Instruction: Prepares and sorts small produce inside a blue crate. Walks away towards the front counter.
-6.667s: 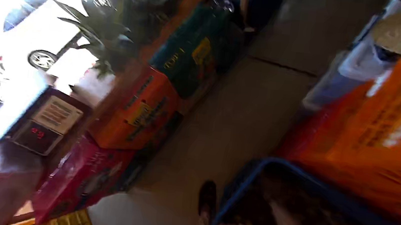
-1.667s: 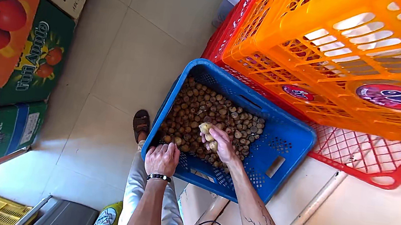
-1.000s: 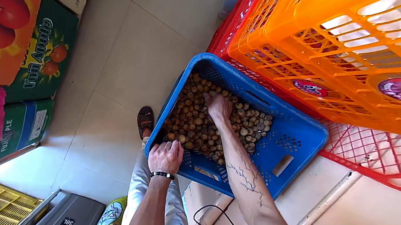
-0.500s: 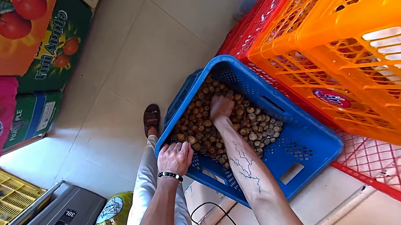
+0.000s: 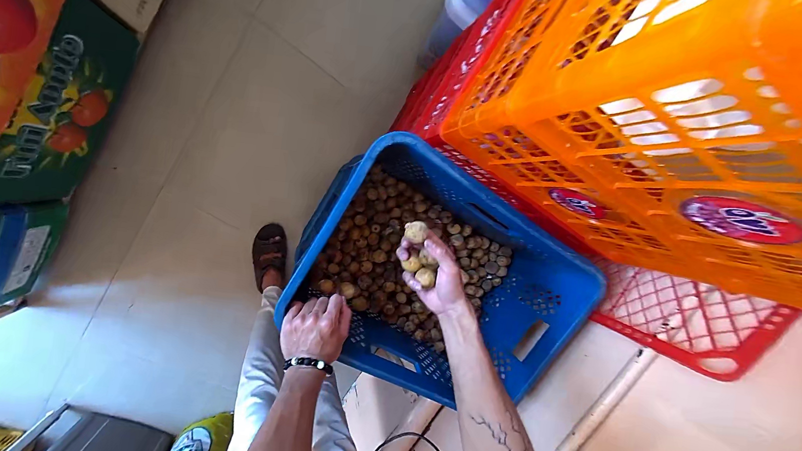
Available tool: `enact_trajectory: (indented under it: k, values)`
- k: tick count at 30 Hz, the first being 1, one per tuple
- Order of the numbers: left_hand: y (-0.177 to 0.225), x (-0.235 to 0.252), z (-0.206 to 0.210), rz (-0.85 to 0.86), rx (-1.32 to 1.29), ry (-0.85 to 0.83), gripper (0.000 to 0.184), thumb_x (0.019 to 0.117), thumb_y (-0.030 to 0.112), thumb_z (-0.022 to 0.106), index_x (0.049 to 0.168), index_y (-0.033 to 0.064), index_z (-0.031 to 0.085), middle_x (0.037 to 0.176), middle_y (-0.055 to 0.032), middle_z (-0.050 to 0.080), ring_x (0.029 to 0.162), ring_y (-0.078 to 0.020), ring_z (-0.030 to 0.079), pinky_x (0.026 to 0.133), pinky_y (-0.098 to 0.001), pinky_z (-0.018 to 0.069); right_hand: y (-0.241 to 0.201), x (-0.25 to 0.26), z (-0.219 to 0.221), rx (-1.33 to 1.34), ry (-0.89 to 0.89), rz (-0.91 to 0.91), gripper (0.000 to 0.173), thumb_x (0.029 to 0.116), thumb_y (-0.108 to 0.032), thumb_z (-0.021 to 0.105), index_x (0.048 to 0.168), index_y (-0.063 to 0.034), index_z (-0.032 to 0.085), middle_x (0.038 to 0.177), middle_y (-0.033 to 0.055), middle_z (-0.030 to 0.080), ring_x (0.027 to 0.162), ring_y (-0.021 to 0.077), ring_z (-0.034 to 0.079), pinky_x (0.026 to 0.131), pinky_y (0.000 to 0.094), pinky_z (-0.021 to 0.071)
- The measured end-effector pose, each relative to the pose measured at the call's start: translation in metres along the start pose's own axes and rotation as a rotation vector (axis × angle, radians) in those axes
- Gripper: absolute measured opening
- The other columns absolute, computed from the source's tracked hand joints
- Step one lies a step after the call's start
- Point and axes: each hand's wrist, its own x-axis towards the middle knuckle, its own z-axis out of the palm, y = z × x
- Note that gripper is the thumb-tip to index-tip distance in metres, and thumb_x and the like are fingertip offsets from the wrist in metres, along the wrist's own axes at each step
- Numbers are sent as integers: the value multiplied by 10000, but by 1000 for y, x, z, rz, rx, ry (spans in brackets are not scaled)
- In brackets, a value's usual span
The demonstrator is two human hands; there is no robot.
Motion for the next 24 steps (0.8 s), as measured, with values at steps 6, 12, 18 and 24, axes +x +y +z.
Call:
enact_trajectory:
  k: [6,12,18,24]
  values:
    - [0,-1,0,9,21,0,338,966,277,510,755,90,695,686,-87,700,680,-271,718,626,-444,542,13,-17,-17,224,-199,-28,541,851,-436,752,1347,-257,629,1165,92,718,715,110,682,468,189,480]
    - [-3,0,1,22,54,25,328,955,274,519,722,108,679,653,-58,679,654,-237,702,610,-409,523,9,28,-12,-622,269,-32,229,1086,-206,480,1264,-185,623,1093,42,701,623,93,582,469,227,437]
    - [-1,-1,0,0,12,-40,287,948,287,563,778,118,722,710,-66,714,701,-252,724,642,-433,553,26,111,19,-1841,367,-130,331,1005,-123,566,1300,-173,709,1373,216,592,1243,472,563,830,612,550]
    - [10,12,-48,-110,16,-235,167,922,313,666,980,221,793,839,4,764,792,-177,735,730,-408,601,25,120,22,-1434,296,-65,447,999,-281,566,1305,38,631,1333,267,617,1266,388,588,1083,535,458]
